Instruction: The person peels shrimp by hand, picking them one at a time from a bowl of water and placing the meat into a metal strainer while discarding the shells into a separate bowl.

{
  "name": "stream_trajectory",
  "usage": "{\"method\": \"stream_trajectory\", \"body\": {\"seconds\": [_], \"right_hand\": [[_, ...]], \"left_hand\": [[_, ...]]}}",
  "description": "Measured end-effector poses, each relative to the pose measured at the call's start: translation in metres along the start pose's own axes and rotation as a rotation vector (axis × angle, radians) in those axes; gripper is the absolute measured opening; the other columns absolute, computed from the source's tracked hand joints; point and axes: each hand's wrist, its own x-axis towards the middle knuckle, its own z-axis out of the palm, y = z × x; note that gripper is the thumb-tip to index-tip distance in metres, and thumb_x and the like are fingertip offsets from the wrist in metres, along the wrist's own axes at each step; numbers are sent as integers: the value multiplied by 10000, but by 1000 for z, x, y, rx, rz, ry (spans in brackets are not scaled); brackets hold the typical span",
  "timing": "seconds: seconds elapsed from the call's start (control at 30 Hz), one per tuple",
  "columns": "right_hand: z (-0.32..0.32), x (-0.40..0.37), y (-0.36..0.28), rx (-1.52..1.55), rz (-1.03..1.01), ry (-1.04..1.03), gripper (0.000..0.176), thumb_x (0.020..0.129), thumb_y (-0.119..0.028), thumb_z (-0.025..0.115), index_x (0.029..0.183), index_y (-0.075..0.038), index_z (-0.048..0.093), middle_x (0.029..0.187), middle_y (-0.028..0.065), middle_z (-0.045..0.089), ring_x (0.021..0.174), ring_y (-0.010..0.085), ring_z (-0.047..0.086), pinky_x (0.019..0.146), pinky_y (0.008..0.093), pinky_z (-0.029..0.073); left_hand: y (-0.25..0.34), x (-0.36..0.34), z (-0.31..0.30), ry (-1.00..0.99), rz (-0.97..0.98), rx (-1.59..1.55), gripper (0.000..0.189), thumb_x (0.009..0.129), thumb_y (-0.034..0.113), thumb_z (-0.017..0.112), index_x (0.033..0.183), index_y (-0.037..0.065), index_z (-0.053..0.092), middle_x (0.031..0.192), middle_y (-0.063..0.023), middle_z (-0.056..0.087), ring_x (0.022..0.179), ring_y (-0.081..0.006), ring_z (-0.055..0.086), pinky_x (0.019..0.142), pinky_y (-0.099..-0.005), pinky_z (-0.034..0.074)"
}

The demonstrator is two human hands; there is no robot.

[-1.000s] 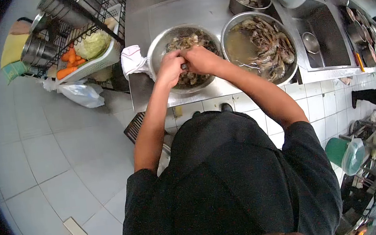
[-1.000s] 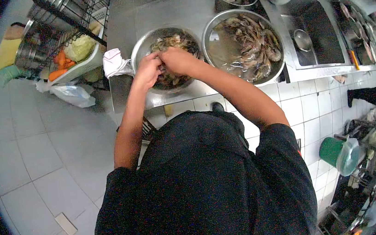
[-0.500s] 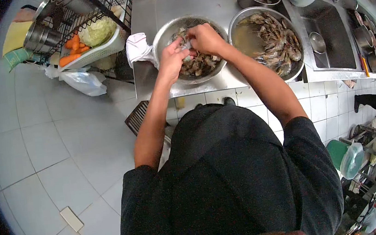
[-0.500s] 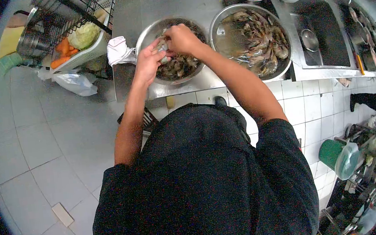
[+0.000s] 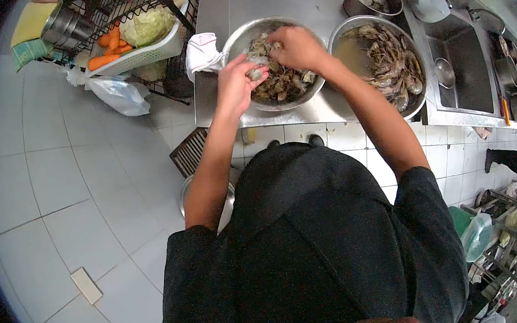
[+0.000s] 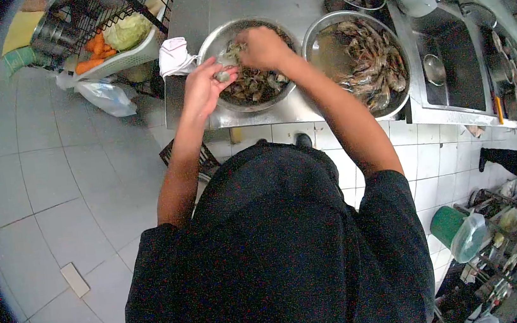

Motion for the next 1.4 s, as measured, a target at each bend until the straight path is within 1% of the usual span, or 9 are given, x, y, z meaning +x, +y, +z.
{"method": "stream_trajectory", "body": {"seconds": [0.2, 0.4, 0.57, 0.77, 0.8, 1.03, 1.17, 1.27, 1.4], "right_hand": [[-3, -19, -18, -72, -40, -172, 216, 701, -103, 659, 903, -31, 679, 787, 218, 653, 773, 403, 638, 729, 480, 516], [2, -29, -20, -169, -33, -229, 226, 666, -130, 721, 820, 20, 653, 773, 229, 656, 757, 381, 662, 688, 454, 540], [8, -35, -18, -90, 28, -111, 238, 659, -75, 683, 867, 21, 620, 766, 235, 645, 758, 401, 649, 679, 475, 526], [20, -35, -2, 116, 0, 113, 215, 655, -51, 669, 859, -4, 618, 762, 240, 631, 735, 421, 629, 656, 471, 510], [19, -31, 1, 153, 100, 112, 296, 602, -109, 759, 837, -1, 615, 772, 225, 645, 764, 413, 638, 678, 465, 513], [27, -7, 44, 144, 520, 296, 205, 659, -165, 699, 776, -9, 636, 772, 229, 654, 773, 394, 656, 721, 437, 519], [28, -5, 62, 102, 401, -8, 352, 710, -173, 690, 1029, -22, 678, 904, 249, 666, 852, 377, 665, 798, 417, 522], [5, -2, 26, 427, 327, -108, 474, 738, -136, 699, 1194, -32, 620, 1025, 214, 677, 864, 292, 690, 808, 360, 528], [8, -13, 2, 925, 330, -262, 446, 781, -89, 736, 1203, -11, 616, 926, 115, 706, 819, 119, 630, 722, 279, 507]], "left_hand": [[-2, 9, 11, -36, -16, 111, 589, 863, 10, 533, 1367, -152, 276, 1238, -253, 464, 1024, -284, 567, 819, -414, 552], [-15, 24, 13, -59, -66, 387, 458, 869, 15, 546, 1292, -113, 425, 1139, -174, 563, 977, -224, 609, 783, -386, 560], [-28, 25, 9, -34, -34, 376, 486, 780, 26, 615, 1251, -64, 537, 1015, -136, 629, 839, -170, 604, 649, -271, 484], [-18, 15, 11, -55, -10, 433, 479, 800, -2, 620, 1264, -70, 524, 1091, -146, 645, 868, -159, 614, 732, -248, 487], [-20, 15, 10, -97, 34, 418, 467, 811, -11, 614, 1265, -72, 521, 1104, -147, 644, 888, -161, 617, 752, -249, 489], [-31, 9, 4, -136, 293, 586, 410, 867, -56, 575, 1266, -97, 491, 1119, -173, 637, 955, -192, 650, 821, -267, 516], [-11, 1, -3, -112, 91, 309, 366, 886, -22, 548, 1237, -111, 493, 1110, -198, 631, 932, -228, 650, 861, -296, 513], [-4, 2, -3, -124, -15, 47, 339, 908, 12, 536, 1224, -103, 491, 1107, -201, 611, 929, -255, 644, 863, -323, 516], [-6, 7, -4, -106, -14, -25, 331, 920, 29, 544, 1220, -103, 494, 1085, -174, 597, 919, -247, 631, 820, -343, 521]]}}
